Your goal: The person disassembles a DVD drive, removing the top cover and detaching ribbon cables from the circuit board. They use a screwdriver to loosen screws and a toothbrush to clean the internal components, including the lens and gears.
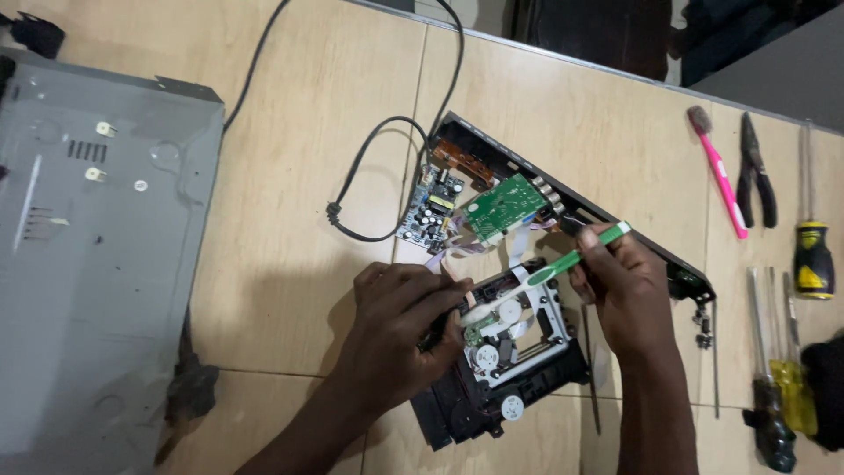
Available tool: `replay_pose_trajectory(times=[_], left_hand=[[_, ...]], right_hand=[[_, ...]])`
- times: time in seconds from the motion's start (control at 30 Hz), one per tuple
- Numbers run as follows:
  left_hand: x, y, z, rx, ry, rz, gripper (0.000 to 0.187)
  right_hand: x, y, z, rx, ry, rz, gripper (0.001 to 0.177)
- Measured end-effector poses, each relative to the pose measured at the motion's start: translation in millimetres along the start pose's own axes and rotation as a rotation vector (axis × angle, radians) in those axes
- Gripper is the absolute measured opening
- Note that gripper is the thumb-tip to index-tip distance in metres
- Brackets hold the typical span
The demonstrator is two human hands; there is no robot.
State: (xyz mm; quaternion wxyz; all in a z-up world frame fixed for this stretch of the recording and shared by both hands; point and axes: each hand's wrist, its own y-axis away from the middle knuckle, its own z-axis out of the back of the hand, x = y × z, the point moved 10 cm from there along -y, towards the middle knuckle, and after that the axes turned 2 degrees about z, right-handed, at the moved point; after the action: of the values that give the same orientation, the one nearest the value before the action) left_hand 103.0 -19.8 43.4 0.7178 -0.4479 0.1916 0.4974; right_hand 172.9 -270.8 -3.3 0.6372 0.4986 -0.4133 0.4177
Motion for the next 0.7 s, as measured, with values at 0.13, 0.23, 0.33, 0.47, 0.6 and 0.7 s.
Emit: replay_pose_trajectory(times=[0.13,0.23,0.33,0.47,0.6,0.7], left_hand=[[-1.6,-0.8,0.8,-0.008,-0.012,-0.012,0.026],[-1.7,1.9,0.8,-0.037,-0.005,-0.02,0.026],[-0.3,5.5,-0.5,-0.044,-0.031,-0.019,0.023],[6.9,5.9,-7.1,-0.016,-0.041,-0.013,0.023],[4.2,8.1,-4.5,-0.079,-0.062,-0.031,0.02],[-4.4,6.3,2.0,-0.078,-0.07,-0.065,0.021]], right_hand=[[-5.3,-8.0,12.1,-0.046,-0.056,0.074,0.011],[-6.3,-0.7,-0.7,0.02,-0.062,0.025,0.01],[3.0,4.7,8.9,-0.064,0.103,0.001,0.017],[0.9,1.0,1.9,-0.021,-0.001,0.096,0.016],[-9.5,-15.9,12.3,0.035,-0.102,0.161,0.014],[-12.8,-8.3,-1.4,0.046,-0.113,0.17,0.016]])
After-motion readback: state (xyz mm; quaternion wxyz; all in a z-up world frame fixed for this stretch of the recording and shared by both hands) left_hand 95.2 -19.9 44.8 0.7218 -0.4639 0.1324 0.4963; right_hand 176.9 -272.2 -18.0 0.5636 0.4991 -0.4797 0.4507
